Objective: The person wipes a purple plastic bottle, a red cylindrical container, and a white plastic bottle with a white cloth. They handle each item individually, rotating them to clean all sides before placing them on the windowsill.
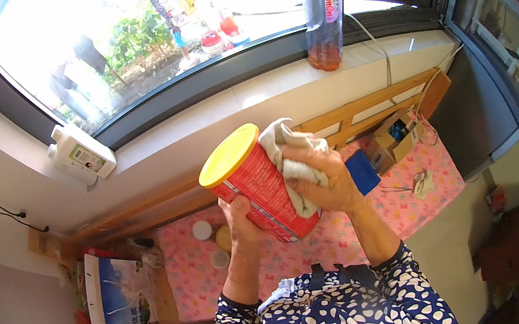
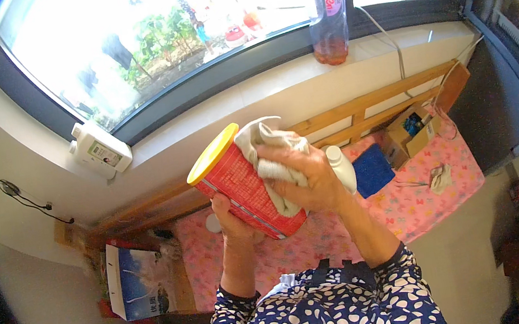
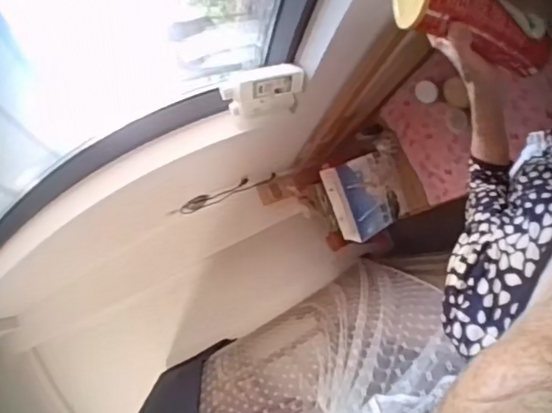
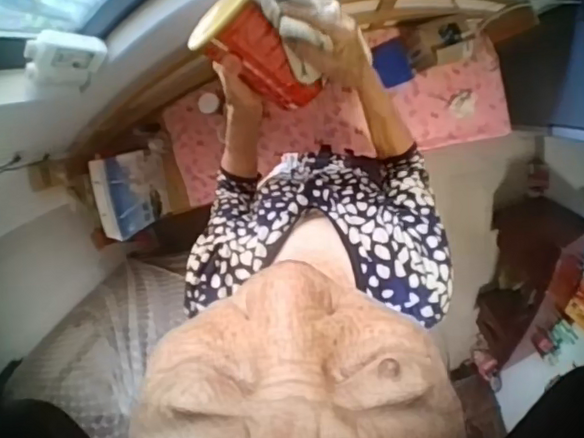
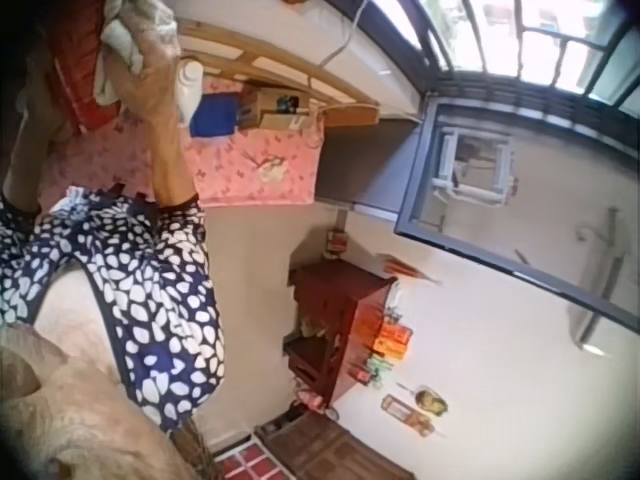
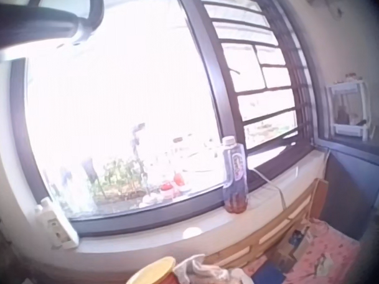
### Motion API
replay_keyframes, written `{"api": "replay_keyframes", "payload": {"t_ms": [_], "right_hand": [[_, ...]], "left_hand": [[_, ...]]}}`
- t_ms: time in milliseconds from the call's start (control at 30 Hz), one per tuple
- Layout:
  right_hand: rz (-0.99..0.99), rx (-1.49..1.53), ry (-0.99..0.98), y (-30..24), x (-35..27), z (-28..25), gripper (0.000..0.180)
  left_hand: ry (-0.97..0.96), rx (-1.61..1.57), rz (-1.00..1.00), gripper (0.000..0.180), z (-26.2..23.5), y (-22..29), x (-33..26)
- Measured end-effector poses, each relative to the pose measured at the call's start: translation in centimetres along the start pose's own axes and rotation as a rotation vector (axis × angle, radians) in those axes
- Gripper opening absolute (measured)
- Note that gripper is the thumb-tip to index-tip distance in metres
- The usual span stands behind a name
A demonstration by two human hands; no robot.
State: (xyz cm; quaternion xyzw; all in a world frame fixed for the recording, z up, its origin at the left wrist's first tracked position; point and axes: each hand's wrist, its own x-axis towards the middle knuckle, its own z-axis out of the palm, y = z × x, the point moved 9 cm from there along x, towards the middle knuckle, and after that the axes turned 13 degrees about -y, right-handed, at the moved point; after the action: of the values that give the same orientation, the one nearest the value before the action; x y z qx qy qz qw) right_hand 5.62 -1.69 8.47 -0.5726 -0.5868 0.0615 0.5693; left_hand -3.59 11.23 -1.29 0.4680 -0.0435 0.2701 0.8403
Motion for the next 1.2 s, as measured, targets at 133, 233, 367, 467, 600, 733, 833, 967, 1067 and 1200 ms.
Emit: {"api": "replay_keyframes", "payload": {"t_ms": [133,233,367,467,600,733,833,967,1067,1200], "right_hand": [[-0.094,-0.382,-0.008,-3.5,-2.3,0.6,0.057],[-0.083,-0.585,0.006,-5.5,-3.7,1.7,0.056],[0.017,-0.551,0.06,-5.0,-3.5,0.8,0.057],[0.02,-0.369,0.087,-3.0,-2.7,-0.5,0.056],[0.174,0.1,0.03,1.2,-1.3,-1.8,0.051],[0.182,0.176,-0.064,2.1,-1.4,-1.8,0.055],[0.004,-0.024,-0.061,-0.1,-1.8,-2.0,0.055],[-0.061,-0.374,-0.071,-3.1,-3.6,-0.4,0.053],[-0.075,-0.606,-0.044,-4.6,-4.5,0.6,0.05],[-0.017,-0.62,-0.004,-5.2,-3.5,0.5,0.049]], "left_hand": [[0.019,0.005,-0.008,0.075,0.2,-0.1,0.2],[0.004,-0.011,-0.039,0.073,-0.2,-0.7,0.2],[0.011,-0.048,-0.055,0.071,0.7,-1.5,0.0],[-0.024,0.008,-0.031,0.07,2.6,-0.4,0.6],[-0.034,0.005,-0.022,0.073,2.6,-0.8,0.2],[0.047,-0.072,-0.084,0.077,2.2,-1.5,0.2],[0.086,-0.11,-0.108,0.077,2.1,-2.1,0.5],[0.072,-0.138,-0.104,0.072,1.9,-2.0,0.9],[0.055,-0.116,-0.093,0.071,2.0,-2.1,0.9],[0.08,-0.057,-0.075,0.076,2.3,-1.9,0.7]]}}
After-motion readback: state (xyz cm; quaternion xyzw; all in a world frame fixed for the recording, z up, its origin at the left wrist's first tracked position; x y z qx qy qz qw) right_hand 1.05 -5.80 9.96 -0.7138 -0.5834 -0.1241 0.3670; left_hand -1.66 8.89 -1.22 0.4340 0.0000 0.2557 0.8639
